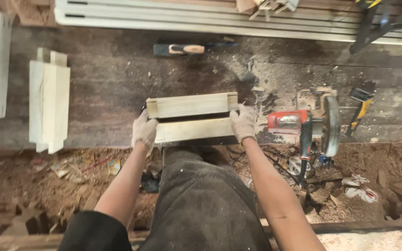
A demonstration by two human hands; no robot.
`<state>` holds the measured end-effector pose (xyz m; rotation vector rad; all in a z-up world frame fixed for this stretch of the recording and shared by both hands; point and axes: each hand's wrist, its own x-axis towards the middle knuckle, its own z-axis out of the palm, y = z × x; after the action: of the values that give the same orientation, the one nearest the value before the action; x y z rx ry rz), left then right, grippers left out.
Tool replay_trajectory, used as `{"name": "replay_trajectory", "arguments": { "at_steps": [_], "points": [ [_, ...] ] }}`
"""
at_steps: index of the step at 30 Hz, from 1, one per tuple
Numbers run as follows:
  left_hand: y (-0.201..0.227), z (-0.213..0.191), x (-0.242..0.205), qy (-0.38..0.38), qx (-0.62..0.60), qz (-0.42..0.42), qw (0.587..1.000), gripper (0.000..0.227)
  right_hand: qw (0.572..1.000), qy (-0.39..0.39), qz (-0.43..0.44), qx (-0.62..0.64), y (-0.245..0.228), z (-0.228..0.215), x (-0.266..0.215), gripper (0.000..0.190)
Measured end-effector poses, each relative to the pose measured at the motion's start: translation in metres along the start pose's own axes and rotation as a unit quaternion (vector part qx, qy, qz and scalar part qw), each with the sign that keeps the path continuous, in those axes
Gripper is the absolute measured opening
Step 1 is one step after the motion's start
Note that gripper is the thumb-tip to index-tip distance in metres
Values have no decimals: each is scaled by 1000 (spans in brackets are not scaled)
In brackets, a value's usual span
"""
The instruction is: The person uses a circular saw to cut several pieces of light-colored wood on a workbench. They repeatedly position the wood, cut it, and stack the cut pieces on the bench.
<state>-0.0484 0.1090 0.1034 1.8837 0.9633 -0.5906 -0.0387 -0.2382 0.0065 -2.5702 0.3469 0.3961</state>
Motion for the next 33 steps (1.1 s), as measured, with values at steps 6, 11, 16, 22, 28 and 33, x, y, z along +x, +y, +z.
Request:
{"name": "replay_trajectory", "arguments": {
  "at_steps": [6,11,16,22,28,33],
  "points": [
    [8,0,12,68,-101,58,991,40,978,120,-29,165,-29,-18,23,35],
    [-13,6,27,50,21,23,998,40,986,32,97,133,-38,-46,23,39],
    [-24,18,40,26,33,35,998,42,984,-15,120,129,-15,-35,31,38],
    [-61,10,29,-5,-120,-19,993,50,980,23,11,199,19,-8,2,37],
    [-92,23,34,-7,-76,-24,997,47,976,5,71,206,27,-11,-41,40],
    [-88,35,47,15,-138,-100,985,44,952,32,140,270,16,-19,-33,37]
  ]
}}
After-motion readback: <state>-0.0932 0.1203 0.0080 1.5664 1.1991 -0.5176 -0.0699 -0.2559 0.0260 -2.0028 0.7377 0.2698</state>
